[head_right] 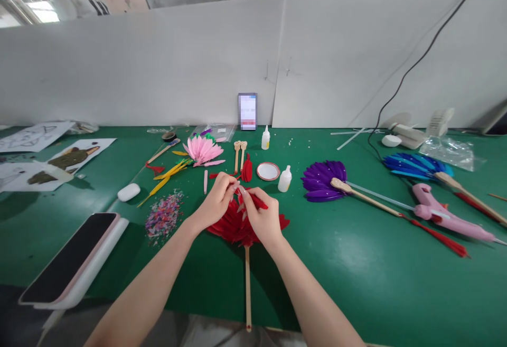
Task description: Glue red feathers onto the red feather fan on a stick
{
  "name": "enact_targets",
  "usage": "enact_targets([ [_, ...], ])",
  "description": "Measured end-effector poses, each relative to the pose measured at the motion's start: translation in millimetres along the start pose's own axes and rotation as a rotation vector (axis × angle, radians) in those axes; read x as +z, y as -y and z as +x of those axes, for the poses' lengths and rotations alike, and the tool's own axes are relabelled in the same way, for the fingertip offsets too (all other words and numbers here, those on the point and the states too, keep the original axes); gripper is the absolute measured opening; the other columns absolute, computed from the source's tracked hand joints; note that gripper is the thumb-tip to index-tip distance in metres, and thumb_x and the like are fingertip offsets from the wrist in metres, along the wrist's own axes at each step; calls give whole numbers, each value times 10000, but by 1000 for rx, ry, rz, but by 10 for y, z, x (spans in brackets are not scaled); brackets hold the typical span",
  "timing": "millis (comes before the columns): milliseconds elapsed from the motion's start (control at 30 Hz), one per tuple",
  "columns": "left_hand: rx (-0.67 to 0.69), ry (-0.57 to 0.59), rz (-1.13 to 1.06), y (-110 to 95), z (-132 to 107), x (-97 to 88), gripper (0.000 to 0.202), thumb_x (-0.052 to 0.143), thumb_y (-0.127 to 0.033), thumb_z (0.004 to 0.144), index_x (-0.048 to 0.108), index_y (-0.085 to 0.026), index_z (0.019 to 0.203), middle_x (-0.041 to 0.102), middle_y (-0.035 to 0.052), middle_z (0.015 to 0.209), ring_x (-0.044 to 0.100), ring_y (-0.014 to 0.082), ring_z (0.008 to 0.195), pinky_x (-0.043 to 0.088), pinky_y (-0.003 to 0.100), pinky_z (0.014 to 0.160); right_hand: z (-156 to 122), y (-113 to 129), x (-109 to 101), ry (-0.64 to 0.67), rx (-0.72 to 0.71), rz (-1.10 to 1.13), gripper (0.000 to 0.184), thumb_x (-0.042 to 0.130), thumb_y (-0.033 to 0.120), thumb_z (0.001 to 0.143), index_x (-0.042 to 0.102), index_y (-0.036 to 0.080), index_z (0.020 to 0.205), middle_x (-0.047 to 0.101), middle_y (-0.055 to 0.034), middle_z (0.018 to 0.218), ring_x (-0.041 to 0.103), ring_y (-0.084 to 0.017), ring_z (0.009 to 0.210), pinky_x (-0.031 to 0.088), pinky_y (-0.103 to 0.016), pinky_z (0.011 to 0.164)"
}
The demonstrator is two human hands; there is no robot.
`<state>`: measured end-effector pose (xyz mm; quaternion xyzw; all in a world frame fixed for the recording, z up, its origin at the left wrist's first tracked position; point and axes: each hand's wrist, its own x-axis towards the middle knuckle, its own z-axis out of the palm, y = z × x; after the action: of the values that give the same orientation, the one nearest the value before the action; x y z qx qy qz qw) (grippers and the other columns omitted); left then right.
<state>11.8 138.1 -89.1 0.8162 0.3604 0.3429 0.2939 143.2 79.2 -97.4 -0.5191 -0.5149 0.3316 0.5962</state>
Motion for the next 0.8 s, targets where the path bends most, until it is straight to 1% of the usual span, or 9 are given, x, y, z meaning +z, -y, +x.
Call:
enact_targets([
  [200, 35, 5, 41, 4, -20, 15, 107, 309, -191, 945, 399, -188, 887, 393, 33, 911, 457, 137, 827, 427, 302, 814, -15, 11, 4, -6, 12, 10, 237, 554, 353, 847, 588, 180, 689, 565, 29, 480, 508, -103, 399, 417, -223, 445],
  [400, 67, 29, 109, 10, -29, 12, 105, 288, -177, 945, 386, -187, 908, 380, 44, 942, 455, 141, 825, 436, 309, 815, -9, 7, 7, 3, 10, 7, 231, 554, 337, 851, 592, 176, 691, 582, 22, 502, 516, -103, 403, 423, -228, 453],
  [633, 41, 56, 82, -9, -33, 15, 124, 271, -202, 954, 391, -189, 924, 391, 44, 938, 466, 143, 840, 440, 313, 828, -8, 8, -6, -1, -11, -7, 222, 549, 319, 858, 596, 174, 697, 580, 24, 503, 520, -99, 400, 423, -222, 448],
  [800, 20, 46, 69, -22, -29, 9, 153, 271, -231, 956, 410, -191, 904, 399, 40, 940, 470, 140, 819, 442, 304, 797, -8, 20, -6, -11, -26, -36, 236, 553, 329, 855, 593, 177, 679, 579, 24, 495, 525, -102, 403, 427, -226, 453],
])
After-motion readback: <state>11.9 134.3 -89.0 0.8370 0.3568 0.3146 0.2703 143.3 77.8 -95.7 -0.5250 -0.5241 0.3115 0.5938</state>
